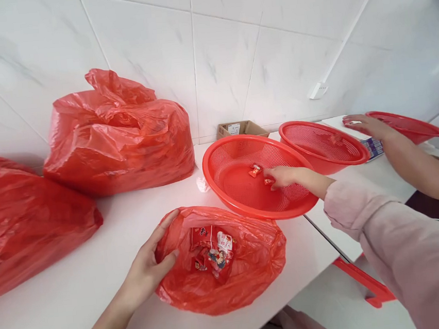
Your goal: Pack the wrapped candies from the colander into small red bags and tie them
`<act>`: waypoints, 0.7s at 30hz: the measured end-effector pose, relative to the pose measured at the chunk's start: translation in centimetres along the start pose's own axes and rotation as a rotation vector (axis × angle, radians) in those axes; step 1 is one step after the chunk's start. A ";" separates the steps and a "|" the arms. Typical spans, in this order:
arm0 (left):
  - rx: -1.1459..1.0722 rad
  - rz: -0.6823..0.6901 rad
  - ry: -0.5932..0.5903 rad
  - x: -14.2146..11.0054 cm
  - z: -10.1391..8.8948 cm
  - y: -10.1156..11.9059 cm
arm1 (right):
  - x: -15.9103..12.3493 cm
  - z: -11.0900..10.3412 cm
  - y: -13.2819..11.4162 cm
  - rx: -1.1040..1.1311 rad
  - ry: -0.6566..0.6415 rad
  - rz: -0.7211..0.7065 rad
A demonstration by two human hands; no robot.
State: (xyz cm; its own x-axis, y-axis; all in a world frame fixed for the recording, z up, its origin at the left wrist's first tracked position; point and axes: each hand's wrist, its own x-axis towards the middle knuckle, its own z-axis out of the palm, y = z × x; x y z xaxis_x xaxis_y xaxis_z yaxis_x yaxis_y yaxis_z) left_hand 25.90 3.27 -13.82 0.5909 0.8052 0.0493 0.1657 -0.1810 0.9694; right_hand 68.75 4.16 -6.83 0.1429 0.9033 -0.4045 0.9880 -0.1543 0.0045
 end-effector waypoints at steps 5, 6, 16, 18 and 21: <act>-0.028 -0.033 0.002 0.1 0.0 0.1 | -1.0 -1.1 -1.2 0.201 -0.144 -0.091; -0.042 -0.041 0.002 0.1 0.0 0.1 | -1.5 -1.8 -1.8 0.273 -0.144 -0.135; -0.169 -0.060 -0.015 0.0 -0.2 0.4 | -9.3 -0.9 -15.7 0.688 -0.043 -0.547; -0.187 -0.050 -0.019 -0.1 -0.2 0.4 | -7.9 -1.2 -15.6 0.673 0.088 -0.518; -0.207 -0.052 -0.025 -0.1 -0.2 0.5 | -3.7 -2.8 -12.0 0.463 0.340 -0.340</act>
State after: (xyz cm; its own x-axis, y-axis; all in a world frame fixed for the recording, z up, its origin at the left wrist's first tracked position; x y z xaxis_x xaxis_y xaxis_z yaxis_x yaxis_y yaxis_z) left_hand 25.74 3.20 -13.31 0.6058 0.7956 -0.0054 0.0318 -0.0175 0.9993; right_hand 56.52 3.81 -2.82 -0.0864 0.9963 -0.0031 0.8651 0.0735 -0.4962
